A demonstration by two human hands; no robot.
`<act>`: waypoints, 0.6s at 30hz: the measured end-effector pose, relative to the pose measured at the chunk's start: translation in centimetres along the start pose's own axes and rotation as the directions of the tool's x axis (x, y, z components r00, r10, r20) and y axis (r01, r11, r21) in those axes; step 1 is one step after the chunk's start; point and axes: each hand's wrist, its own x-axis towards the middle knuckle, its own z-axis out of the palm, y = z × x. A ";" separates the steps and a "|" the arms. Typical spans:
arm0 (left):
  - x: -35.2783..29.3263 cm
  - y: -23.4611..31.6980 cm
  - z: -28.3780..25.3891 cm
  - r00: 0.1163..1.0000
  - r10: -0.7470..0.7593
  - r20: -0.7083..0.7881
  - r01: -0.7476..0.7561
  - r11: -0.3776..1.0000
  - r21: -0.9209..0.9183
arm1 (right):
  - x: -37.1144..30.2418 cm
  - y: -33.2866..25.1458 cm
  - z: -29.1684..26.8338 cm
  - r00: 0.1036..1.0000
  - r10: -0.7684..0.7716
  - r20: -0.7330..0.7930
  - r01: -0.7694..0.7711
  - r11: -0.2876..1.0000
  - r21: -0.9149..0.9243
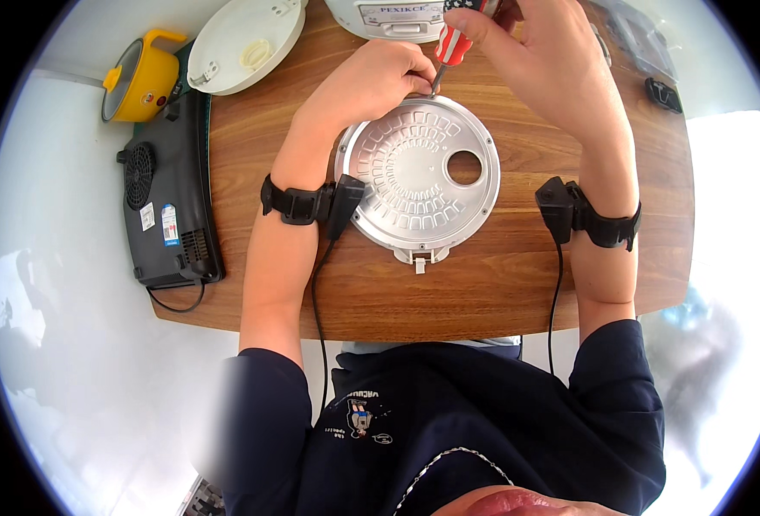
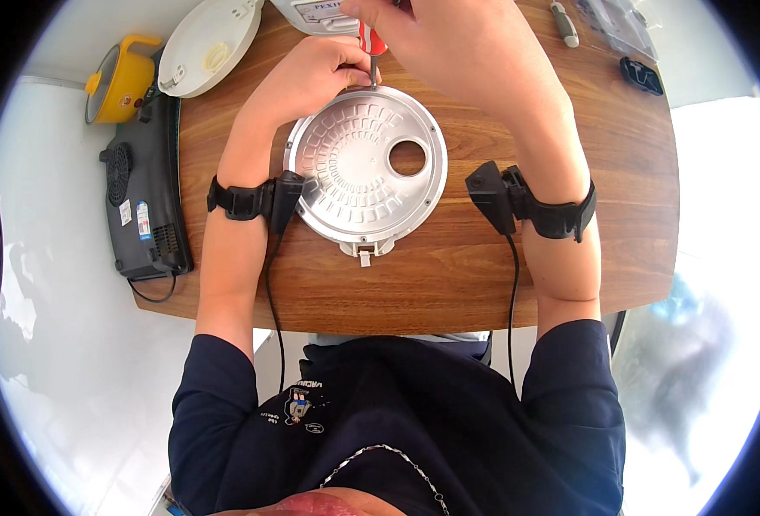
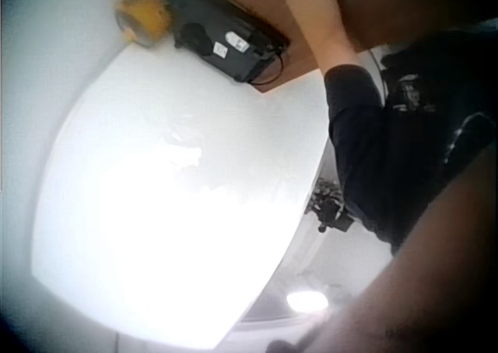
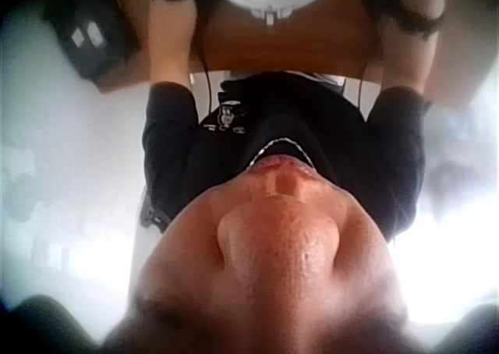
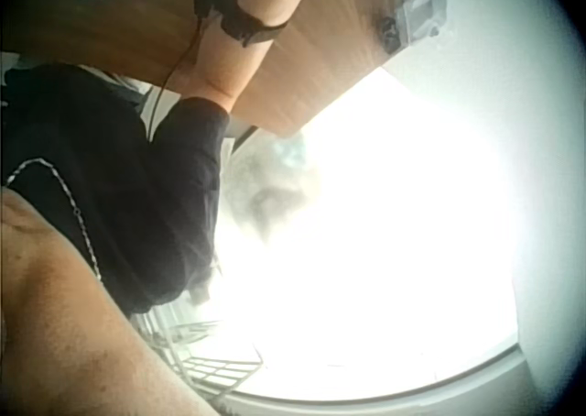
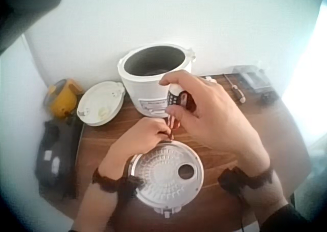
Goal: The person uses a screwdriver to fasten screws into a white plastic lid component, then places a metal ring and a perforated metal plate onto the assembly, securing them with additional screws.
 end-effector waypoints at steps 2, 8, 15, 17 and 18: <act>0.1 0.0 0.0 1.000 0.007 0.003 -0.007 1.000 0.008 | 0.1 -0.3 -0.2 0.999 0.037 0.006 -0.037 0.999 0.003; -0.1 -0.1 0.1 0.999 -0.018 0.027 0.018 1.000 -0.009 | -0.1 2.0 0.7 0.989 -0.150 -0.007 0.150 0.989 0.003; 0.1 -0.5 0.0 0.999 0.002 0.042 -0.002 1.000 0.001 | -0.5 2.8 0.1 0.951 -0.308 -0.018 0.304 0.945 -0.123; 0.0 -0.6 -0.1 0.999 -0.020 0.044 0.021 1.000 -0.004 | -0.3 3.6 0.3 0.918 -0.397 -0.005 0.392 0.910 -0.132; -0.1 -0.7 -0.1 0.999 -0.025 0.040 0.026 1.000 -0.014 | -0.2 3.5 0.0 0.910 -0.414 0.035 0.415 0.902 -0.122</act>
